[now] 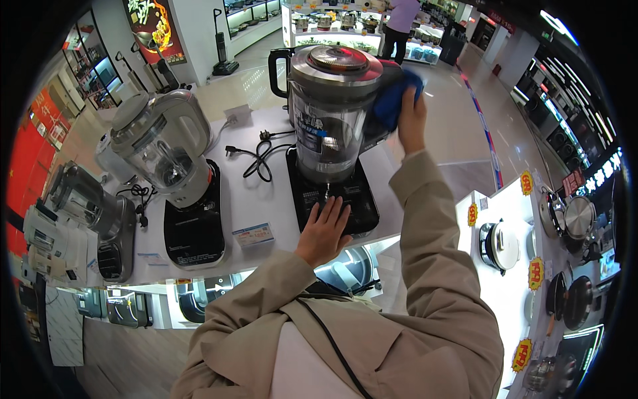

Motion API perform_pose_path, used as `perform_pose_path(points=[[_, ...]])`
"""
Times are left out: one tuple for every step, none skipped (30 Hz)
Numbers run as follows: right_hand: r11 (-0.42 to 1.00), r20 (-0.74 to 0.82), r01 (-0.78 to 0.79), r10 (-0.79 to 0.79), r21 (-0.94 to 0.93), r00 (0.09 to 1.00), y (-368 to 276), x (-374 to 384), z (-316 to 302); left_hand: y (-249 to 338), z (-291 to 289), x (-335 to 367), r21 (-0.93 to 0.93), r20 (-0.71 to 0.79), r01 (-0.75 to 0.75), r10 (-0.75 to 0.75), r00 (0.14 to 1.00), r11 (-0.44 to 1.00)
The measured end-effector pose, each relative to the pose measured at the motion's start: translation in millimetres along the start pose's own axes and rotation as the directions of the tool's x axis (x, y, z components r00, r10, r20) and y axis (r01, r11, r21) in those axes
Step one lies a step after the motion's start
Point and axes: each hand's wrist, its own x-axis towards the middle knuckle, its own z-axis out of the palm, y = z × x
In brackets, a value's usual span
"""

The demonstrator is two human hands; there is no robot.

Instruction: The person wipes the surfaces of several kitchen appliances on display, including blenders and a rice cooker, using a blue cloth. They systematically clean the lids, jars, and bases of the appliances.

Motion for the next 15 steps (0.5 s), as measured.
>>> perform_pose_path(points=[[0.997, 0.046, -0.005, 0.001, 0.075, 0.999, -24.5, 16.2, 6.8, -0.1, 0.3, -1.1, 0.001, -0.005, 0.000, 0.000, 1.000, 1.000], [0.997, 0.161, 0.068, -0.070, 0.021, 0.984, -41.2, 34.6, 9.1, 0.3, 0.9, -0.5, 0.002, -0.012, -0.008, 0.008, 1.000, 1.000], [0.972, 0.247, 0.206, -0.173, -0.117, 0.954, -56.1, 44.7, 15.9, -1.0, 0.9, -0.8, 0.007, -0.018, -0.010, 0.010, 1.000, 1.000], [0.936, 0.323, 0.270, -0.189, -0.226, 0.927, -57.9, 56.7, 19.4, -0.9, 0.2, -0.7, 0.010, -0.013, -0.010, 0.010, 1.000, 1.000], [0.938, 0.351, 0.187, -0.077, -0.292, 0.933, -59.9, 64.9, 19.1, -0.7, -1.8, -0.7, 0.015, -0.007, -0.009, 0.009, 1.000, 1.000], [0.955, 0.355, 0.153, -0.054, -0.256, 0.933, -56.2, 70.4, 17.7, 0.8, -1.4, 0.3, 0.011, -0.008, -0.008, 0.008, 1.000, 1.000], [0.969, 0.360, 0.118, -0.032, -0.219, 0.932, -52.1, 74.8, 16.6, 1.1, -0.6, 0.9, 0.009, -0.009, -0.015, 0.015, 1.000, 1.000], [0.971, 0.289, 0.025, 0.046, -0.236, 0.956, -47.2, 76.9, 16.4, 0.6, 0.1, 1.3, 0.007, -0.010, -0.022, 0.022, 1.000, 1.000], [0.991, 0.269, -0.052, 0.083, -0.120, 0.960, -43.9, 76.5, 19.3, -1.1, 0.5, 0.3, 0.012, -0.007, -0.020, 0.020, 1.000, 1.000], [0.992, 0.252, -0.126, 0.122, -0.002, 0.960, -40.9, 75.7, 21.6, -1.8, 2.0, -0.9, 0.011, -0.006, -0.013, 0.013, 1.000, 1.000], [0.974, 0.238, -0.196, 0.164, 0.117, 0.957, -38.3, 74.7, 23.7, -1.3, 2.6, -2.3, 0.006, -0.005, -0.006, 0.006, 1.000, 1.000], [0.938, 0.223, -0.254, 0.202, 0.235, 0.954, -36.4, 76.4, 23.6, -1.4, 2.0, -0.9, 0.005, -0.006, -0.008, 0.008, 1.000, 1.000], [0.949, 0.152, -0.160, 0.122, 0.271, 0.981, -28.5, 74.4, 24.2, -1.1, 1.4, -0.1, 0.004, -0.008, -0.010, 0.010, 1.000, 1.000], [0.952, 0.078, -0.062, 0.041, 0.299, 0.996, -15.3, 67.5, 25.5, -0.8, 0.9, -0.5, -0.002, -0.003, -0.008, 0.008, 1.000, 1.000], [0.955, 0.025, -0.100, 0.097, 0.278, 0.995, -4.2, 63.6, 23.4, -0.5, 0.5, -0.7, -0.008, 0.000, -0.005, 0.005, 1.000, 1.000]])
